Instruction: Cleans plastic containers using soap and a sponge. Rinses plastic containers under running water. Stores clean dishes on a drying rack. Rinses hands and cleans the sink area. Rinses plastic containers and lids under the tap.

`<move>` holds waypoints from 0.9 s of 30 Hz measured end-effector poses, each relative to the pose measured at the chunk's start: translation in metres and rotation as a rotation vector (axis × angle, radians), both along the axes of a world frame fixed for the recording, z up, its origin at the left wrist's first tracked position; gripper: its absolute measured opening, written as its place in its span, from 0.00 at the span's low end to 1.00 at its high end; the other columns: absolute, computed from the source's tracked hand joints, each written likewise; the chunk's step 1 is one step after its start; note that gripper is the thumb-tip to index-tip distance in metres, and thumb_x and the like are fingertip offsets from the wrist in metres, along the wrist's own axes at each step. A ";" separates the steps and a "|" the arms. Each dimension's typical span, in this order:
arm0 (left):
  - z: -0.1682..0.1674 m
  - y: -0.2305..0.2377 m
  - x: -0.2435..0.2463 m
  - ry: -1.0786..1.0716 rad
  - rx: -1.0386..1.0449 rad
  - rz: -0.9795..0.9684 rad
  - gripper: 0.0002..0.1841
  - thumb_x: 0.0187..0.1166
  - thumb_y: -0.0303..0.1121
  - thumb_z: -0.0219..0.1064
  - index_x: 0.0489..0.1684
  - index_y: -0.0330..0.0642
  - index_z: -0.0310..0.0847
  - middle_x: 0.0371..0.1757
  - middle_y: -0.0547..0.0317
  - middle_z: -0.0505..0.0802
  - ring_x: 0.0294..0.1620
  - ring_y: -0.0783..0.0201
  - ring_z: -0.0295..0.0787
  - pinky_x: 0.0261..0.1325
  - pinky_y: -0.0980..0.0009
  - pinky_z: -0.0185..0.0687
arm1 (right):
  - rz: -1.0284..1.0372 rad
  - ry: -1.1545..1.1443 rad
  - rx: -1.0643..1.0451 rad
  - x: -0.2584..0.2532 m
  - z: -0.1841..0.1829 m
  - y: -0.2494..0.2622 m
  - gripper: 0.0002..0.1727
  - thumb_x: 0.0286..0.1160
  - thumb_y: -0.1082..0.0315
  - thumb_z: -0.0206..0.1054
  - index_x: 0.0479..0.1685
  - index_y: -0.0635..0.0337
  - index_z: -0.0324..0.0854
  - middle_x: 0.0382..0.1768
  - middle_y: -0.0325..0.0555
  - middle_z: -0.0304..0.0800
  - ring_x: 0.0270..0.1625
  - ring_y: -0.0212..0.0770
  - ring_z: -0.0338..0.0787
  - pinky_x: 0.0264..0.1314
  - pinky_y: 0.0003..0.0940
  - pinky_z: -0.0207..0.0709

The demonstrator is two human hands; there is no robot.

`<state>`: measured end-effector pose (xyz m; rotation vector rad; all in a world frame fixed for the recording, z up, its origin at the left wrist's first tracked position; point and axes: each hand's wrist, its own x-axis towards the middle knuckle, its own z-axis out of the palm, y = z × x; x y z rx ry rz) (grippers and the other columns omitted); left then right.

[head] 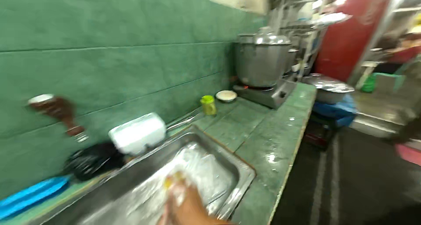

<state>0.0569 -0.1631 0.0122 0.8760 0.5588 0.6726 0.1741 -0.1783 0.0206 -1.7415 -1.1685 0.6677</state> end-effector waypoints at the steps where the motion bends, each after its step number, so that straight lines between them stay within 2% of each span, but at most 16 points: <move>1: 0.008 -0.010 0.003 0.037 -0.044 0.018 0.24 0.95 0.45 0.32 0.70 0.43 0.69 0.54 0.62 0.92 0.57 0.65 0.90 0.65 0.57 0.86 | 0.022 0.018 -0.077 0.012 0.006 0.006 0.29 0.86 0.57 0.61 0.85 0.55 0.71 0.80 0.62 0.76 0.82 0.61 0.76 0.85 0.61 0.65; 3: 0.016 -0.019 0.008 0.054 -0.113 0.090 0.27 0.96 0.45 0.29 0.80 0.37 0.61 0.60 0.54 0.90 0.59 0.61 0.89 0.64 0.56 0.87 | 0.064 0.022 -0.142 0.013 0.014 0.013 0.29 0.89 0.55 0.56 0.89 0.49 0.67 0.83 0.61 0.71 0.83 0.60 0.74 0.84 0.60 0.66; 4: 0.017 -0.016 0.009 0.049 -0.150 0.149 0.27 0.97 0.45 0.30 0.79 0.37 0.64 0.58 0.53 0.90 0.58 0.61 0.90 0.62 0.57 0.87 | 0.101 -0.006 -0.112 0.004 0.014 0.012 0.28 0.90 0.57 0.54 0.88 0.45 0.68 0.87 0.57 0.67 0.86 0.58 0.71 0.85 0.58 0.65; 6: 0.016 -0.011 0.008 0.075 -0.214 0.304 0.25 0.97 0.42 0.32 0.57 0.40 0.76 0.39 0.57 0.92 0.41 0.65 0.92 0.47 0.64 0.90 | 0.149 -0.058 0.003 -0.020 0.006 0.002 0.25 0.90 0.59 0.52 0.83 0.44 0.76 0.88 0.53 0.66 0.87 0.56 0.70 0.86 0.57 0.65; 7: 0.017 -0.010 0.004 0.082 -0.226 0.323 0.24 0.97 0.41 0.32 0.52 0.41 0.78 0.36 0.58 0.92 0.38 0.66 0.92 0.44 0.66 0.90 | 0.166 -0.071 0.040 -0.027 0.003 0.000 0.25 0.89 0.59 0.51 0.81 0.45 0.78 0.87 0.53 0.68 0.87 0.56 0.70 0.86 0.57 0.64; 9: 0.016 -0.014 -0.005 0.083 -0.225 0.288 0.24 0.97 0.42 0.33 0.59 0.38 0.75 0.40 0.56 0.92 0.42 0.63 0.91 0.48 0.63 0.89 | 0.184 -0.098 0.050 -0.025 -0.002 0.005 0.25 0.89 0.58 0.51 0.81 0.49 0.78 0.85 0.55 0.71 0.86 0.58 0.71 0.87 0.59 0.63; 11: 0.014 -0.019 -0.008 0.073 -0.194 0.226 0.25 0.97 0.43 0.33 0.74 0.35 0.68 0.53 0.50 0.91 0.52 0.59 0.91 0.57 0.58 0.89 | 0.153 -0.122 0.018 -0.012 -0.005 0.023 0.26 0.88 0.55 0.54 0.83 0.51 0.76 0.84 0.59 0.72 0.85 0.60 0.72 0.86 0.61 0.63; 13: 0.015 -0.020 -0.007 0.095 -0.156 0.198 0.27 0.97 0.44 0.34 0.83 0.35 0.60 0.63 0.47 0.88 0.60 0.57 0.90 0.62 0.57 0.88 | 0.106 -0.095 0.018 -0.005 -0.005 0.037 0.25 0.90 0.57 0.56 0.83 0.52 0.75 0.82 0.60 0.73 0.82 0.61 0.75 0.84 0.61 0.66; 14: 0.016 -0.020 -0.006 0.118 -0.159 0.215 0.27 0.97 0.45 0.34 0.83 0.35 0.60 0.64 0.47 0.88 0.61 0.58 0.89 0.63 0.58 0.87 | 0.110 -0.097 0.036 -0.009 -0.006 0.036 0.25 0.90 0.57 0.55 0.83 0.51 0.74 0.83 0.59 0.71 0.83 0.61 0.74 0.83 0.62 0.67; 17: 0.025 -0.016 -0.006 0.203 -0.244 0.368 0.24 0.98 0.42 0.35 0.68 0.35 0.72 0.48 0.51 0.89 0.47 0.61 0.89 0.52 0.62 0.87 | 0.220 -0.125 0.090 -0.030 -0.006 0.016 0.27 0.89 0.56 0.48 0.83 0.48 0.76 0.88 0.58 0.64 0.88 0.62 0.66 0.85 0.63 0.62; 18: 0.025 -0.016 -0.008 0.204 -0.246 0.377 0.23 0.98 0.42 0.35 0.68 0.35 0.71 0.47 0.52 0.89 0.47 0.62 0.89 0.52 0.62 0.87 | 0.230 -0.135 0.096 -0.032 -0.008 0.015 0.27 0.88 0.55 0.48 0.81 0.47 0.77 0.88 0.58 0.64 0.88 0.61 0.66 0.85 0.63 0.62; 20: 0.022 -0.018 -0.015 0.188 -0.223 0.336 0.25 0.98 0.44 0.35 0.76 0.34 0.67 0.54 0.48 0.89 0.53 0.58 0.91 0.56 0.59 0.88 | 0.226 -0.131 0.090 -0.024 -0.014 0.027 0.27 0.88 0.54 0.53 0.82 0.49 0.76 0.87 0.58 0.66 0.87 0.60 0.68 0.86 0.63 0.62; 21: 0.022 -0.019 -0.018 0.199 -0.201 0.317 0.26 0.98 0.44 0.36 0.79 0.34 0.64 0.58 0.46 0.89 0.55 0.57 0.91 0.58 0.59 0.89 | 0.212 -0.088 0.070 -0.016 -0.015 0.037 0.27 0.88 0.54 0.56 0.84 0.50 0.74 0.86 0.59 0.68 0.85 0.60 0.72 0.84 0.62 0.66; 23: 0.024 -0.016 -0.026 0.217 -0.132 0.287 0.25 0.97 0.40 0.38 0.86 0.37 0.60 0.63 0.46 0.90 0.58 0.58 0.92 0.60 0.60 0.90 | 0.177 0.036 0.048 0.000 -0.008 0.054 0.30 0.87 0.56 0.63 0.86 0.54 0.69 0.81 0.62 0.71 0.73 0.60 0.82 0.72 0.61 0.77; 25: 0.029 -0.009 -0.035 0.270 -0.049 0.318 0.23 0.96 0.35 0.43 0.87 0.41 0.62 0.61 0.49 0.92 0.54 0.61 0.93 0.57 0.63 0.90 | 0.191 0.078 0.080 0.014 -0.001 0.062 0.32 0.84 0.58 0.68 0.86 0.59 0.67 0.78 0.65 0.74 0.72 0.60 0.83 0.73 0.60 0.76; 27: 0.030 0.003 -0.046 0.343 0.041 0.349 0.21 0.94 0.30 0.48 0.83 0.39 0.68 0.59 0.50 0.93 0.52 0.62 0.94 0.56 0.64 0.90 | 0.194 0.029 0.151 0.026 0.004 0.067 0.32 0.81 0.61 0.71 0.82 0.63 0.70 0.74 0.65 0.79 0.70 0.59 0.85 0.73 0.59 0.76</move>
